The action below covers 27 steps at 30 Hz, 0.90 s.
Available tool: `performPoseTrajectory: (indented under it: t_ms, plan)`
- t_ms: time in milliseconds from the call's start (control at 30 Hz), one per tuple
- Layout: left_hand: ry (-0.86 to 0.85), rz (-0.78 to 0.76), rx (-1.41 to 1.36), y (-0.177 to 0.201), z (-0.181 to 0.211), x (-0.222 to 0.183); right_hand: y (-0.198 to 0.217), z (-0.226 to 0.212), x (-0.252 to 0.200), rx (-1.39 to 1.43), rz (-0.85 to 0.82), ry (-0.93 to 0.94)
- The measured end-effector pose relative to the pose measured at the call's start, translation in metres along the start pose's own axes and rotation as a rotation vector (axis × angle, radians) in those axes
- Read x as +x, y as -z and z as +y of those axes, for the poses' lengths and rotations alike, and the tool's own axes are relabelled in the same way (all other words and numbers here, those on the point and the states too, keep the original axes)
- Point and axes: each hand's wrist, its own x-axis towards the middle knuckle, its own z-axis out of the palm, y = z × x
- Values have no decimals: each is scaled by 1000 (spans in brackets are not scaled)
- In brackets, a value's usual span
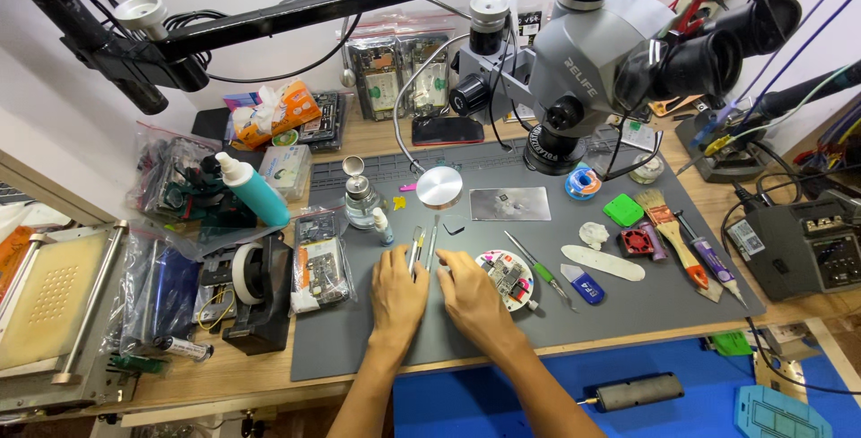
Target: The person searches through a drawer for a small tool, retrieves it, and then uses a soldering iron and a heat gun to work on a circuit board at a repair bench.
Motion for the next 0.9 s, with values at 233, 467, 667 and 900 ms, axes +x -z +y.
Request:
performPoseTrajectory:
  t_ms: [233,467,667,900]
  plan:
    - [74,-98,7,22,17,0,82,14,-10,-133,56,-45]
    - [124,-56,48,17,24,-4,129,44,-21,-220,106,-35]
    - [270,-140,-116,44,34,-2,152,65,-26,-221,137,-44]
    - [291,-4,-234,56,30,-14,171,76,-34,-147,32,-152]
